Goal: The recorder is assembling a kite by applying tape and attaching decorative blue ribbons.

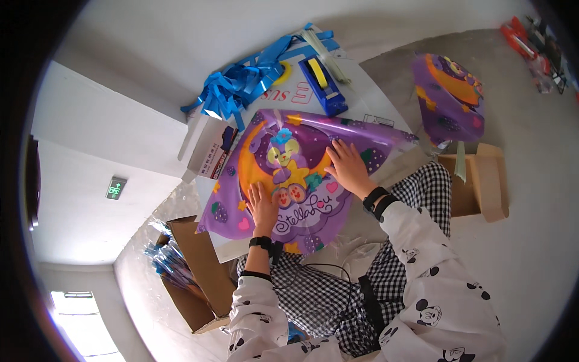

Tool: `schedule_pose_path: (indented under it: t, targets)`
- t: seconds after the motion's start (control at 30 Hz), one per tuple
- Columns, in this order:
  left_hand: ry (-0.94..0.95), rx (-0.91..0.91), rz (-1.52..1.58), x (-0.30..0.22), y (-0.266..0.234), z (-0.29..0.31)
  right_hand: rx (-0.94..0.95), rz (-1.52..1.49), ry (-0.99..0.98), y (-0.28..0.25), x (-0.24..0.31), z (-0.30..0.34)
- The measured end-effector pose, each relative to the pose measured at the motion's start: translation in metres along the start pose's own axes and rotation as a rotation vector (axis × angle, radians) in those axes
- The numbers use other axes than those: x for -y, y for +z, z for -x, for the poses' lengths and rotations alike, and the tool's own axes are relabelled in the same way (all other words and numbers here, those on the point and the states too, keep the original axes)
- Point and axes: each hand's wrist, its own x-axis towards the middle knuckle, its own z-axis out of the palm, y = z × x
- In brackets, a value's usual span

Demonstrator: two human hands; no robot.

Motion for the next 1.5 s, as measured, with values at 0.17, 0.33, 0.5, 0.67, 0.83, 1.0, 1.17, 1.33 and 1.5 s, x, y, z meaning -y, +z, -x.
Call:
schedule_pose_path:
  t: [0.17, 0.33, 0.5, 0.67, 0.83, 1.0, 1.17, 1.33, 1.5]
  targets:
    - [-0.004, -0.002, -0.057, 0.003, -0.002, -0.029, -0.030, -0.017, -0.001, 0.006, -0.004, -0.024]
    - [0.072, -0.179, 0.065, -0.005, -0.002, -0.025, 0.043, -0.221, 0.089, -0.011, 0.004, -0.032]
    - [0.250, -0.276, 0.213, -0.026, 0.014, 0.020, -0.419, -0.218, 0.009, -0.051, -0.030, -0.028]
    - [0.160, -0.298, 0.212, -0.029, 0.021, 0.028, -0.244, -0.016, 0.427, -0.062, -0.095, -0.040]
    - [0.145, -0.317, 0.172, -0.031, 0.022, 0.025, -0.073, 0.084, 0.324, -0.050, -0.101, -0.037]
    - [0.162, -0.328, 0.148, -0.024, 0.022, 0.024, 0.067, 0.029, 0.421, -0.047, -0.102, -0.046]
    - [0.168, -0.220, 0.102, 0.009, 0.010, 0.019, 0.000, -0.041, 0.311, -0.044, -0.097, -0.047]
    - [-0.018, -0.147, 0.064, 0.043, -0.009, 0.024, 0.014, -0.108, 0.169, -0.040, -0.077, -0.052]
    - [-0.064, -0.364, 0.170, -0.001, -0.013, 0.009, -0.241, 0.171, 0.076, -0.035, -0.054, -0.062]
